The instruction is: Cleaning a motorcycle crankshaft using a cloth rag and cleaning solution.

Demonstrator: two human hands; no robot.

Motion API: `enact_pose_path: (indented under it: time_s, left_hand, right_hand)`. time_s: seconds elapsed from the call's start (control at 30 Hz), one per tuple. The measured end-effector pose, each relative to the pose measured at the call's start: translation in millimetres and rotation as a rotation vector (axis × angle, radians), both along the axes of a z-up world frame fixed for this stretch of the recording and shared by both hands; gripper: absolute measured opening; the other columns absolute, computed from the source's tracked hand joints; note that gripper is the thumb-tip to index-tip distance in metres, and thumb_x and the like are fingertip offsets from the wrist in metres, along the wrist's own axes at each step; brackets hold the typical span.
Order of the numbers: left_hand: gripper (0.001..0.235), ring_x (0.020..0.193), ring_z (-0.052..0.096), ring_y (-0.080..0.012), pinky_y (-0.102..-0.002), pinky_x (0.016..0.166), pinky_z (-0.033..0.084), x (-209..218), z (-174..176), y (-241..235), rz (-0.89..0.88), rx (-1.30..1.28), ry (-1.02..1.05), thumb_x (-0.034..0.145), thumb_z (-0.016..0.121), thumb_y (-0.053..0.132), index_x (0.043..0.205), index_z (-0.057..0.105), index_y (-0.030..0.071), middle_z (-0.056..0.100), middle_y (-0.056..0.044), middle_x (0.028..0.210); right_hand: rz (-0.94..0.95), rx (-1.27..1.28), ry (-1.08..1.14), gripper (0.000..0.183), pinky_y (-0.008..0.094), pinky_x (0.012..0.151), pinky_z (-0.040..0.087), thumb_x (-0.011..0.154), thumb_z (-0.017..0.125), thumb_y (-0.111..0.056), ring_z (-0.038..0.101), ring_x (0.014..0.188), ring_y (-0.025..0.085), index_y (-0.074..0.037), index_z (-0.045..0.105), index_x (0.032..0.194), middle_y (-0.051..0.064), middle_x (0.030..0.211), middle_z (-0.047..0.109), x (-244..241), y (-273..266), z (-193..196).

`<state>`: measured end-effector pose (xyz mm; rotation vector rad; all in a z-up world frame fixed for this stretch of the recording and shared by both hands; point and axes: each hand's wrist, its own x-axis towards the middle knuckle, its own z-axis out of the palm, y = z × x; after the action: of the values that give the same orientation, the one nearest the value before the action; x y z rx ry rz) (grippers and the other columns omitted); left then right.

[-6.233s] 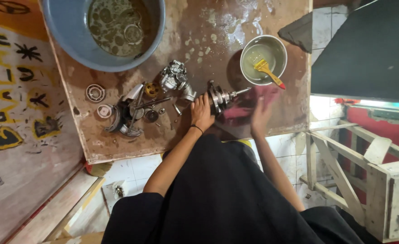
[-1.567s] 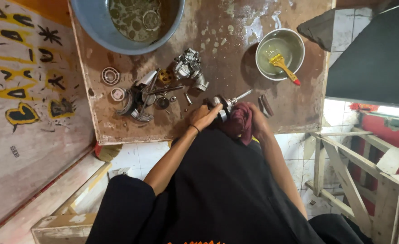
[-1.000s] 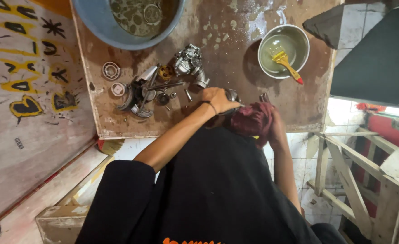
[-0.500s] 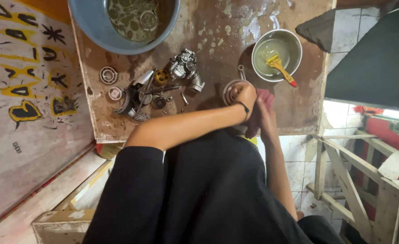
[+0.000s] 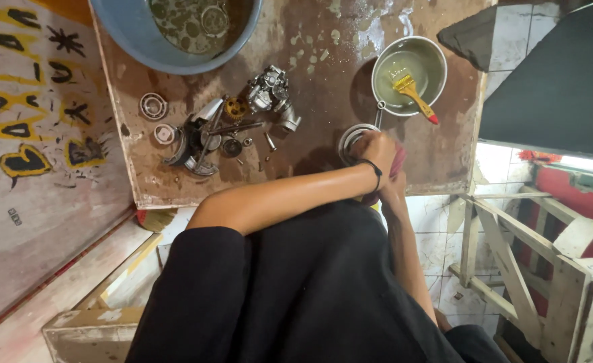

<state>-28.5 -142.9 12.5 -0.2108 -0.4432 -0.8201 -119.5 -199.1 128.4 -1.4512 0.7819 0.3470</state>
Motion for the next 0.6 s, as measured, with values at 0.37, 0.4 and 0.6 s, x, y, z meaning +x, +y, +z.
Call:
enact_pose_path:
  time_s: [0.37, 0.4, 0.6]
  left_hand:
    - [0.091, 0.126, 0.056, -0.0327, -0.042, 0.102, 0.046, 14.1, 132.2, 146.4, 0.468, 1.915, -1.068, 0.056, 0.097, 0.031, 0.134, 0.056, 0.010, 0.062, -0.017, 0.132]
    - [0.101, 0.130, 0.054, -0.0312, -0.041, 0.106, 0.045, 5.7, 99.4, 143.6, 0.478, 1.811, -0.789, 0.059, 0.096, 0.028, 0.145, 0.047, 0.008, 0.058, -0.018, 0.139]
    - [0.092, 0.129, 0.057, -0.0267, -0.040, 0.102, 0.050, -7.9, 91.7, 154.6, 0.197, 1.475, -0.153, 0.075, 0.087, 0.025, 0.153, 0.040, 0.012, 0.055, -0.012, 0.144]
  right_hand:
    - [0.029, -0.069, -0.224, 0.035, 0.027, 0.079, 0.052, 0.102, 0.068, -0.028, 0.064, 0.093, 0.009, 0.001, 0.068, 0.122, 0.005, 0.107, 0.072, -0.1, -3.2, -0.5]
    - [0.042, -0.018, -0.261, 0.036, 0.026, 0.082, 0.052, 0.101, 0.067, -0.027, 0.063, 0.097, 0.009, 0.002, 0.067, 0.124, 0.005, 0.111, 0.071, -0.1, -1.6, -1.0]
    - [0.081, -0.073, -0.150, 0.034, 0.027, 0.081, 0.053, 0.104, 0.063, -0.027, 0.065, 0.095, 0.010, 0.001, 0.068, 0.121, 0.005, 0.108, 0.073, 3.3, 1.7, 14.7]
